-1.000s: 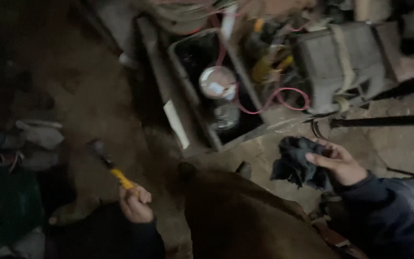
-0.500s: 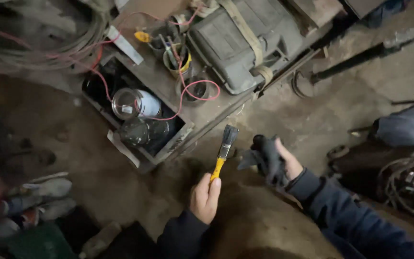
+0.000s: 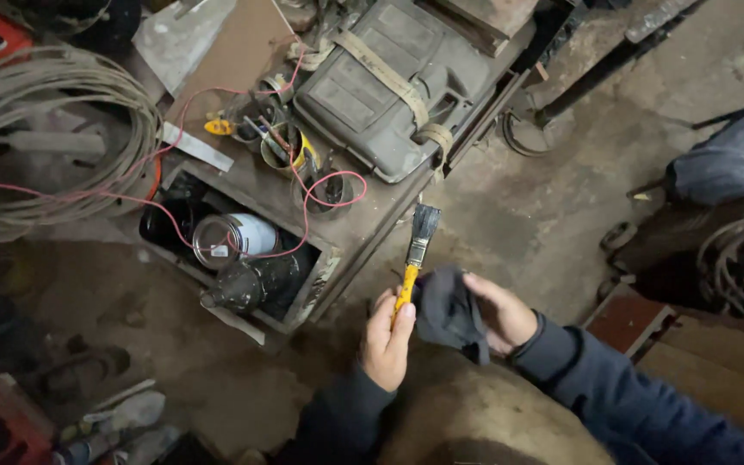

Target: Opening a can of black paint and stirring it with a brush.

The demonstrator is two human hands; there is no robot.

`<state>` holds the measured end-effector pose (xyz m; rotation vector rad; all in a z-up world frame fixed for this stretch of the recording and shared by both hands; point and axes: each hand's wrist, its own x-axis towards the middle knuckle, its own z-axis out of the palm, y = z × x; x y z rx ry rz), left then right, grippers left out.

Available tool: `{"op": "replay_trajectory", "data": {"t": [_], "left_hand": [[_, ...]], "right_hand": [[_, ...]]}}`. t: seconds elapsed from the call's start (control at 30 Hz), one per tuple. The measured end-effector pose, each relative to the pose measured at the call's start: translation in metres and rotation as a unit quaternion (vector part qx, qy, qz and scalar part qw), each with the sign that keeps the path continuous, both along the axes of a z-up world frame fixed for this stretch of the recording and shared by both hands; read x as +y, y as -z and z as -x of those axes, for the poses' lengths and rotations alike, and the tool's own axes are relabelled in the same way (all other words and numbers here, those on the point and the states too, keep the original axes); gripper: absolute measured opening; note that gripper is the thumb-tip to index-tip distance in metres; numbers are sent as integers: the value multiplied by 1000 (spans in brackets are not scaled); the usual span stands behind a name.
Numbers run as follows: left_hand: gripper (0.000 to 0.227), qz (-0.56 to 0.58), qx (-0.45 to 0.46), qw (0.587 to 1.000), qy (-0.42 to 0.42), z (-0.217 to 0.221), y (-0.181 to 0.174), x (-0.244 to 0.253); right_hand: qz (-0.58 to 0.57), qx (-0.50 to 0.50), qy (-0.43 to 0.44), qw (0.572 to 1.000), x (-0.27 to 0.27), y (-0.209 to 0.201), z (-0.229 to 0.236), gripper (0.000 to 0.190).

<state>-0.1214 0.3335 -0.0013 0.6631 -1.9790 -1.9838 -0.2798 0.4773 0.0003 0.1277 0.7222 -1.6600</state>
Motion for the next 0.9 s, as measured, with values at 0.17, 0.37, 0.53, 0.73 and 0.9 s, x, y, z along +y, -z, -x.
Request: {"op": "replay_trajectory", "data": {"t": [0.17,0.37,0.53,0.73,0.9], "left_hand": [[16,-52,45,997,46,-4,-18,-11],[21,-69,2,993,91,-13,-1,-30],[25,61,47,986,151,-8,-29,-55],[30,9,-52,979,198,-17,-24,-60],[33,96,-94,965,224,-16,-10,-53]], "right_hand": [[-29,231,36,972,4,15,-19,54],[-76,306,-18,949,27,27,-15,33],[-107,177,1,978,72,70,-17,50],[-147,197,222,943,66,15,-13,40],[-192,371,290,861,77,-5,-16,36]]}}
